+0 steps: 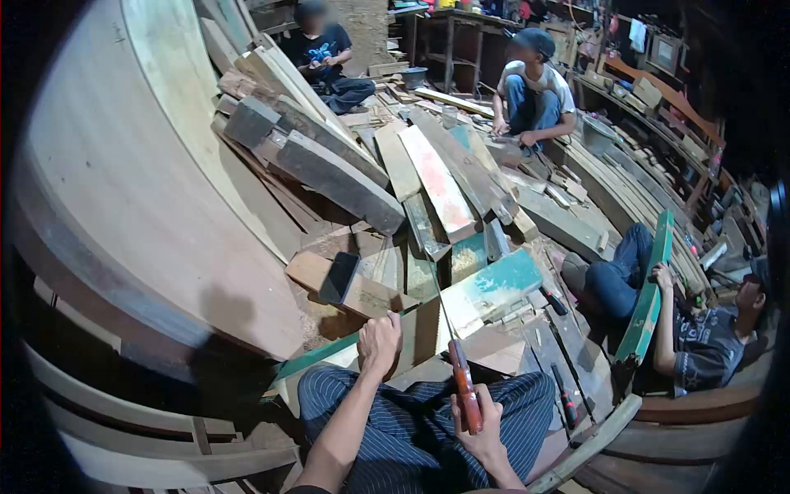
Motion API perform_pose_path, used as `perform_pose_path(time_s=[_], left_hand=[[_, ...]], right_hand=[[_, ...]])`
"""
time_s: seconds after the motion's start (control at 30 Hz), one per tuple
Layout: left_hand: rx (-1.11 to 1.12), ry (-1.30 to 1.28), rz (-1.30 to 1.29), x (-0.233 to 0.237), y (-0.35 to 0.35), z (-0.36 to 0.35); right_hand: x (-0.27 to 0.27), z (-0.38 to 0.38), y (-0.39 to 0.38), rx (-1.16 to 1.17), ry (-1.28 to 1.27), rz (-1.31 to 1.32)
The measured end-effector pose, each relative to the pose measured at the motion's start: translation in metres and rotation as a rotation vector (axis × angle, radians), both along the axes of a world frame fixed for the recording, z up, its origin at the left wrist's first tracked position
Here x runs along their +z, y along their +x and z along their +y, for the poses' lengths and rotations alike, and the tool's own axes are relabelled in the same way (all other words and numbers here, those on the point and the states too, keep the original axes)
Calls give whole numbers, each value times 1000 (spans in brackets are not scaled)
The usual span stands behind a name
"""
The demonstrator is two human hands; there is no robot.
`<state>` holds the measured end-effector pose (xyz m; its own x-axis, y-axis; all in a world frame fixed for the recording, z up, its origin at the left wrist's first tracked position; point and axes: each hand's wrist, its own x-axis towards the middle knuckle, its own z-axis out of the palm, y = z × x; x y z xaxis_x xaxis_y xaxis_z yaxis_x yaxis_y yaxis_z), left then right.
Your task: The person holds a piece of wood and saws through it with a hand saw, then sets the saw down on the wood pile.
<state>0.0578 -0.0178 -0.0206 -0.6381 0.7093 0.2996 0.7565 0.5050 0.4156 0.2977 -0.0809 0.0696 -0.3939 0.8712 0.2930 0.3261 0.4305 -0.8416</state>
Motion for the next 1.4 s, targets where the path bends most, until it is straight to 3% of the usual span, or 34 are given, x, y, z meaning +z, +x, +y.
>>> perform_pose_path(time_s=[1.4], left_hand=[[-86, 35, -90, 0, -5, -4]], right_hand=[[-3, -5, -1, -36, 29, -52]])
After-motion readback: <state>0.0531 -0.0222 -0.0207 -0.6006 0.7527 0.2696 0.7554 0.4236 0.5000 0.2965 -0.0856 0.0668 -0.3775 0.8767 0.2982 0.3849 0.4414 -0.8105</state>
